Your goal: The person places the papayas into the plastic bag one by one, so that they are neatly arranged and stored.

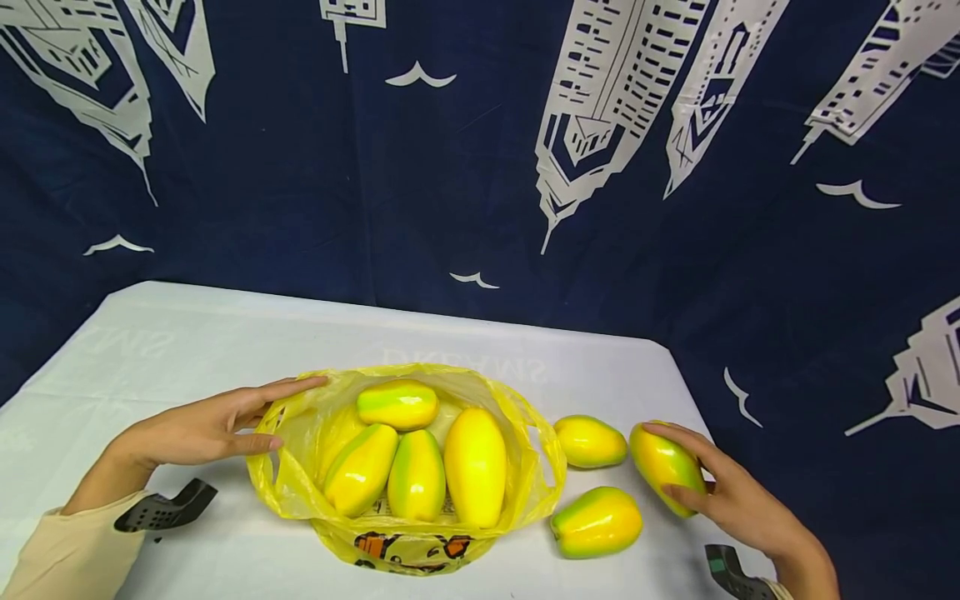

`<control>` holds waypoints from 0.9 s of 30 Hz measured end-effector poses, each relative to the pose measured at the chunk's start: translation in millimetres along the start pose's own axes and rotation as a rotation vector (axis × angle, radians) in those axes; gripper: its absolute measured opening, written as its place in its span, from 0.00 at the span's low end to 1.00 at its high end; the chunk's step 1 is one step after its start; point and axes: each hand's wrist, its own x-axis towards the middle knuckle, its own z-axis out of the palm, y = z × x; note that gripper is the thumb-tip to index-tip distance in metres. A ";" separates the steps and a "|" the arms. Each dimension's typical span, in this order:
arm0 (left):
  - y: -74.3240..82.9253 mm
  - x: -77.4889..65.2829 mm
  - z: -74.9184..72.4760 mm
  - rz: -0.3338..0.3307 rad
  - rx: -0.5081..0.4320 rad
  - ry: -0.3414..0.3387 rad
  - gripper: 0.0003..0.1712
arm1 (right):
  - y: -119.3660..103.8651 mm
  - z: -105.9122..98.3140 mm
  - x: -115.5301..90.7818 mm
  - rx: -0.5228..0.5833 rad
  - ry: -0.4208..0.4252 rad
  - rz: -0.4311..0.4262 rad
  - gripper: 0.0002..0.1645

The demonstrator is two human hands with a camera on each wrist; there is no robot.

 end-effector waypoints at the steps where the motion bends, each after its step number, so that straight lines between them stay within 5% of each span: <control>1: 0.1 0.0 0.0 0.003 0.005 -0.001 0.41 | -2.7 -0.9 0.9 0.003 0.001 -0.021 0.47; 27: 0.6 -0.8 1.1 0.030 0.023 0.018 0.39 | -110.3 -2.7 26.8 -0.114 0.036 -0.240 0.44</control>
